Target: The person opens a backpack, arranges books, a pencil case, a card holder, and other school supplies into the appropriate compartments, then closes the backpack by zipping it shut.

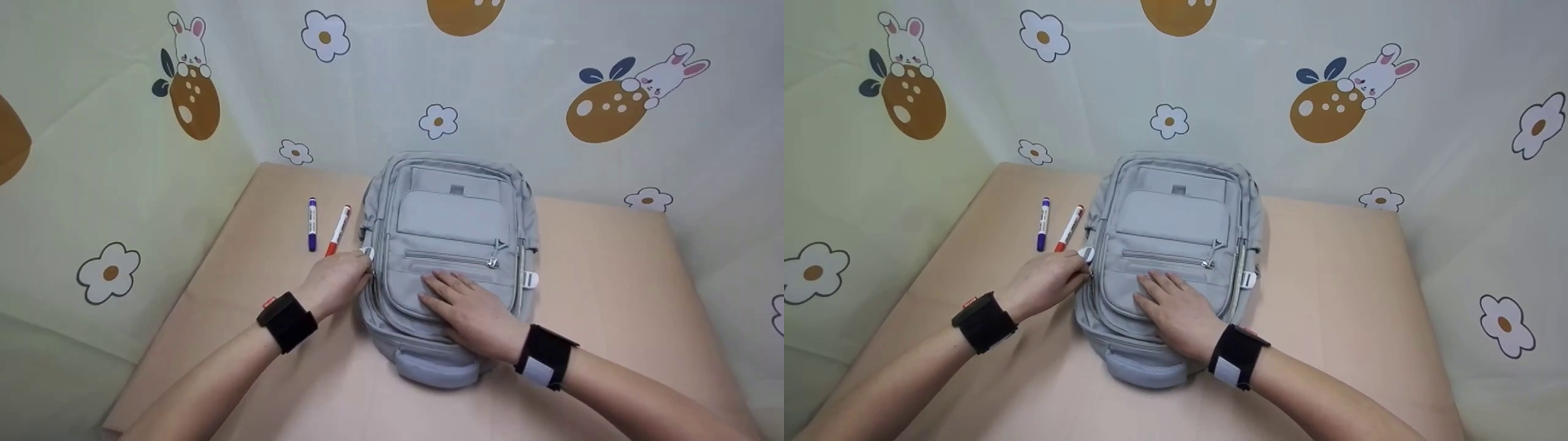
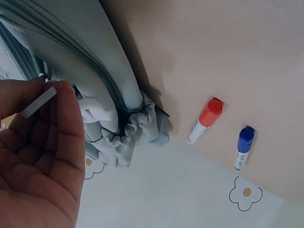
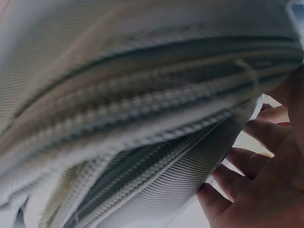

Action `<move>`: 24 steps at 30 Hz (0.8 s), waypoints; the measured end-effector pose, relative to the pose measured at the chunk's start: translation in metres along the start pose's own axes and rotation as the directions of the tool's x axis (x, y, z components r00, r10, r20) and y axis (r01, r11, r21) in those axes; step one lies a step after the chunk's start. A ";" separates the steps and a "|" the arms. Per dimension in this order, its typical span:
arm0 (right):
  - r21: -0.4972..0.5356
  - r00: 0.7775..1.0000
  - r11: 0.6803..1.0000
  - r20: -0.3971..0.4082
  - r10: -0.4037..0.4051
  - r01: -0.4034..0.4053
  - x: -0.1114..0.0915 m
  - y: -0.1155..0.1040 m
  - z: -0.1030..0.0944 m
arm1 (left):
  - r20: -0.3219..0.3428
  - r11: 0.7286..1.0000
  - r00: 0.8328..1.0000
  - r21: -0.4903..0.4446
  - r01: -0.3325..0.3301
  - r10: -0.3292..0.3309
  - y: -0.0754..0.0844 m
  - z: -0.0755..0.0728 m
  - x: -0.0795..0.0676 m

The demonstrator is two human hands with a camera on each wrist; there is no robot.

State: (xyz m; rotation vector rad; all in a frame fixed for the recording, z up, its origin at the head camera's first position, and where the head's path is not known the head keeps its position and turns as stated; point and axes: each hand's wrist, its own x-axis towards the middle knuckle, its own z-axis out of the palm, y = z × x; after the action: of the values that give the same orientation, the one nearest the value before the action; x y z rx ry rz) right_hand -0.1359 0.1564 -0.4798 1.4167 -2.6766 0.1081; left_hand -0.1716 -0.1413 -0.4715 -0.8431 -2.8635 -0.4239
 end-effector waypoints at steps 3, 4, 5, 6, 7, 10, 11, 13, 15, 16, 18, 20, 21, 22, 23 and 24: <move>-0.009 1.000 1.000 -0.007 0.000 0.000 0.000 0.001 0.000 | 0.030 1.000 1.000 0.017 0.004 -0.005 0.004 -0.002 -0.001; -0.007 1.000 1.000 -0.006 0.001 -0.001 0.000 0.001 0.000 | 0.040 1.000 0.999 0.023 0.007 -0.008 0.005 -0.003 -0.002; -0.004 1.000 1.000 -0.005 0.001 -0.001 0.001 0.001 0.000 | 0.047 1.000 0.999 0.029 0.006 -0.008 0.007 -0.003 -0.003; -0.002 1.000 1.000 -0.002 0.002 -0.002 0.001 0.001 -0.001 | 0.054 0.999 0.999 0.035 0.004 -0.006 0.008 -0.004 -0.004; 0.000 1.000 1.000 0.000 0.003 -0.003 0.001 0.001 -0.001 | 0.059 0.999 0.998 0.041 0.001 -0.003 0.009 -0.004 -0.005; 0.003 1.000 1.000 0.000 0.005 -0.005 0.001 0.000 -0.001 | 0.067 0.998 0.997 0.053 -0.027 0.023 0.014 -0.006 -0.010; 0.003 1.000 1.000 -0.002 0.006 -0.006 0.002 0.000 -0.001 | 0.071 0.998 0.997 0.054 -0.036 0.033 0.016 -0.007 -0.011; 0.000 1.000 1.000 -0.006 0.008 -0.008 0.002 0.000 0.000 | 0.083 0.998 0.996 0.055 -0.042 0.038 0.019 -0.008 -0.013; -0.004 1.000 1.000 -0.004 0.012 -0.012 0.002 0.001 0.000 | 0.101 0.998 0.994 0.051 -0.035 0.030 0.020 -0.009 -0.014; -0.005 1.000 1.000 -0.004 0.012 -0.012 0.002 0.001 0.000 | 0.108 0.999 0.994 0.047 -0.028 0.023 0.021 -0.009 -0.014; -0.004 1.000 1.000 -0.004 0.008 -0.008 0.001 0.001 -0.001 | 0.114 0.999 0.993 0.035 -0.013 0.009 0.020 -0.009 -0.014; 0.008 1.000 1.000 0.008 0.005 -0.005 0.000 0.001 -0.001 | 0.112 1.000 0.994 0.017 -0.002 0.000 0.019 -0.009 -0.015; 0.020 1.000 1.000 0.007 0.002 -0.003 -0.001 0.002 -0.002 | 0.109 1.000 0.994 0.008 0.000 -0.001 0.019 -0.009 -0.015; 0.033 1.000 0.999 0.010 0.003 -0.003 -0.002 0.002 -0.003 | 0.102 1.000 0.995 -0.002 0.003 -0.003 0.018 -0.009 -0.016; 0.044 1.000 0.999 0.005 0.000 0.000 -0.004 0.003 -0.004 | 0.094 1.000 0.996 -0.013 0.005 -0.003 0.018 -0.009 -0.016; 0.055 1.000 0.998 -0.001 -0.001 0.001 -0.006 0.004 -0.006 | 0.083 1.000 0.997 -0.021 0.005 -0.003 0.018 -0.009 -0.017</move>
State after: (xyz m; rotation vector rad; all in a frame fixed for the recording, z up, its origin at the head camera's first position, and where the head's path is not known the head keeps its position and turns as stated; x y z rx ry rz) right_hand -0.1354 0.1640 -0.4750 1.4330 -2.6919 0.1843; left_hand -0.1476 -0.1384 -0.4620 -0.8792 -2.9423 -0.4304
